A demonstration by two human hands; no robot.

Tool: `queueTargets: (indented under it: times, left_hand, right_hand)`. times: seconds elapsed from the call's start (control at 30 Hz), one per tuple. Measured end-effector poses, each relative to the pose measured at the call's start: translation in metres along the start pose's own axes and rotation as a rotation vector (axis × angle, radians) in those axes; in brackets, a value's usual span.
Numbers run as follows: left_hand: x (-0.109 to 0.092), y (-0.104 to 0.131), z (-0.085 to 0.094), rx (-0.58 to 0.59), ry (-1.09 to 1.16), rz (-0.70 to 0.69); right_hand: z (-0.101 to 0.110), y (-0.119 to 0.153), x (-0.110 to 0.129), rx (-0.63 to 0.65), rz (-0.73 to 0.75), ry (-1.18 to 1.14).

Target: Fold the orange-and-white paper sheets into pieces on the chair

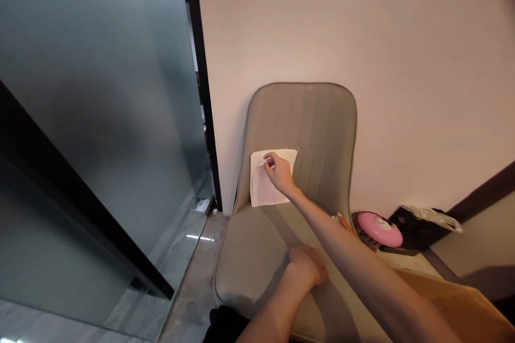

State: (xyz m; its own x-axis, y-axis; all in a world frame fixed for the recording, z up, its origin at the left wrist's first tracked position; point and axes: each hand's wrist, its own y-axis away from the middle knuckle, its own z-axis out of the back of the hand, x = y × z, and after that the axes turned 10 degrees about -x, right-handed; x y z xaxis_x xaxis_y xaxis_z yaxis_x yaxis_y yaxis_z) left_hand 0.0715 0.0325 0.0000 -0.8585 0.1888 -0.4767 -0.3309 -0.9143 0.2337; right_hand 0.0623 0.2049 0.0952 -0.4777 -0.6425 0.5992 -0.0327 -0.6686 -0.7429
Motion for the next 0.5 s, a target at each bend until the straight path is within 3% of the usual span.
queueTargets:
  times: [0.17,0.33,0.43,0.5]
  left_hand:
    - [-0.01,0.014,0.023,0.036,-0.078,0.005]
    - [-0.004,0.022,0.036,0.028,-0.068,0.022]
    - [0.002,0.028,0.041,-0.118,-0.046,0.031]
    - [0.007,0.03,0.041,-0.226,-0.031,0.019]
  right_hand:
    - [0.023,0.025,0.015,-0.114,-0.091,-0.074]
    - [0.061,0.063,0.039,-0.216,-0.245,-0.045]
    - [0.092,0.09,0.042,-0.31,-0.326,-0.035]
    - [0.114,0.107,0.034,-0.437,-0.413,-0.07]
